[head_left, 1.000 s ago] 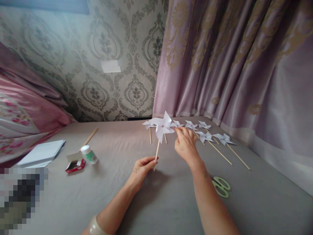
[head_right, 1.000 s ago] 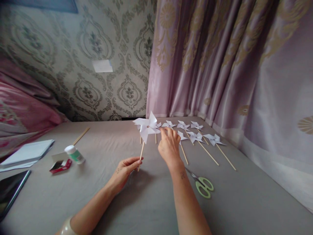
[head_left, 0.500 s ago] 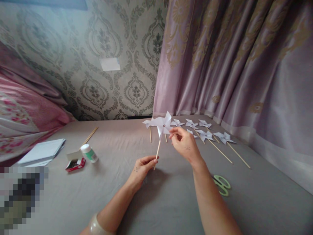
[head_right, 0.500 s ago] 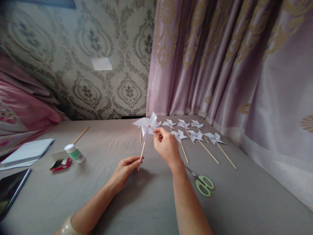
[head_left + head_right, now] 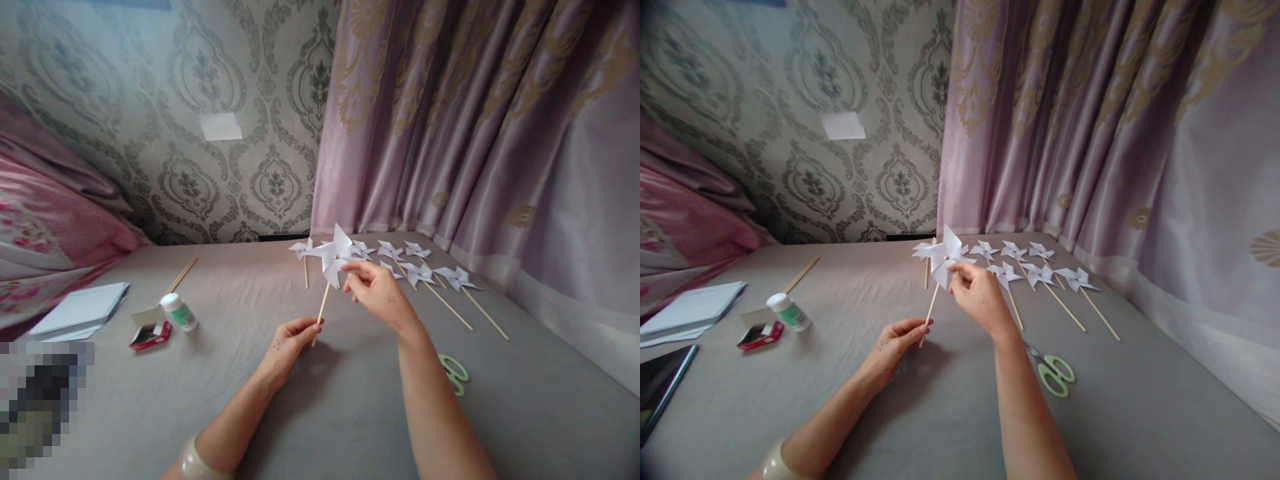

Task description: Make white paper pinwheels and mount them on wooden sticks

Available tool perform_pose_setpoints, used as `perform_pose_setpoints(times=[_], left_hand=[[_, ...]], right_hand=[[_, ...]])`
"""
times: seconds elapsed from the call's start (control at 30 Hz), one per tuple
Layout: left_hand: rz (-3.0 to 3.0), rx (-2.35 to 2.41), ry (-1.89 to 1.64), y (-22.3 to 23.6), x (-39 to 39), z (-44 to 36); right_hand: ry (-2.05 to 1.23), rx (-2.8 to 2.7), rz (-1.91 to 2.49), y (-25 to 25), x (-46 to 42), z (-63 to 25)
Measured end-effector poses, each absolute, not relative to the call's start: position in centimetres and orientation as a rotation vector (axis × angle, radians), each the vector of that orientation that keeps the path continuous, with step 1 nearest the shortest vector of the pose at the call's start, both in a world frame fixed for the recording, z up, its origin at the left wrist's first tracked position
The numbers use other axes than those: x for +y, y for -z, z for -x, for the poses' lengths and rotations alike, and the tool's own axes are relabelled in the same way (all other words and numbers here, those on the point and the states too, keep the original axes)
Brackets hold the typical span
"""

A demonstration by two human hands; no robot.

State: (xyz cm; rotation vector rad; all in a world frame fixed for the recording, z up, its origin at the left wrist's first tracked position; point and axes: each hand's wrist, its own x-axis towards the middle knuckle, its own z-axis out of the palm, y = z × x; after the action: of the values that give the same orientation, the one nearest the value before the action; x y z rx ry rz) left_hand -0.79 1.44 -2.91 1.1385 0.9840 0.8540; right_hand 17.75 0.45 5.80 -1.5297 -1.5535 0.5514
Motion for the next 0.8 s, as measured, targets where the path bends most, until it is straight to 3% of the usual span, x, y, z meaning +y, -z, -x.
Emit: perform_pose_setpoints(times=[0.1,0.17,0.27,0.4,0.47,0.7,0.8], left_hand=[[-1.134,0.993,-0.834,3.0,1.4,0.7],[-1.126,0.991,-0.831,3.1,1.5,0.7],[-1.117,0.985,-0.842,3.1,1.5,0.8],[-1.108,0.975,-0.839,2.9,1.4,0.8],[-1.103,0.978,-0.834,2.9,1.4,0.8],[-1.117,0.991,-0.819,3.3,1.5,0.8],[-1.117,0.994,-0.823,3.2,1.5,0.8]], right_hand=[[-0.127,-1.468,1.876,-5.8,0.6,-18.3],[-0.078,-1.545,2.064,-5.7,0.5,-18.4],[-0.272,-1.751,2.08,-5.4,0.4,-18.0],[-0.658,-1.885,1.765,-4.9,0.6,-17.8],[-0.701,-1.837,1.674,-4.8,0.8,-18.1],[-0.034,-1.447,1.862,-5.7,0.8,-18.8],[-0.03,-1.548,2.092,-5.7,0.6,-18.5]])
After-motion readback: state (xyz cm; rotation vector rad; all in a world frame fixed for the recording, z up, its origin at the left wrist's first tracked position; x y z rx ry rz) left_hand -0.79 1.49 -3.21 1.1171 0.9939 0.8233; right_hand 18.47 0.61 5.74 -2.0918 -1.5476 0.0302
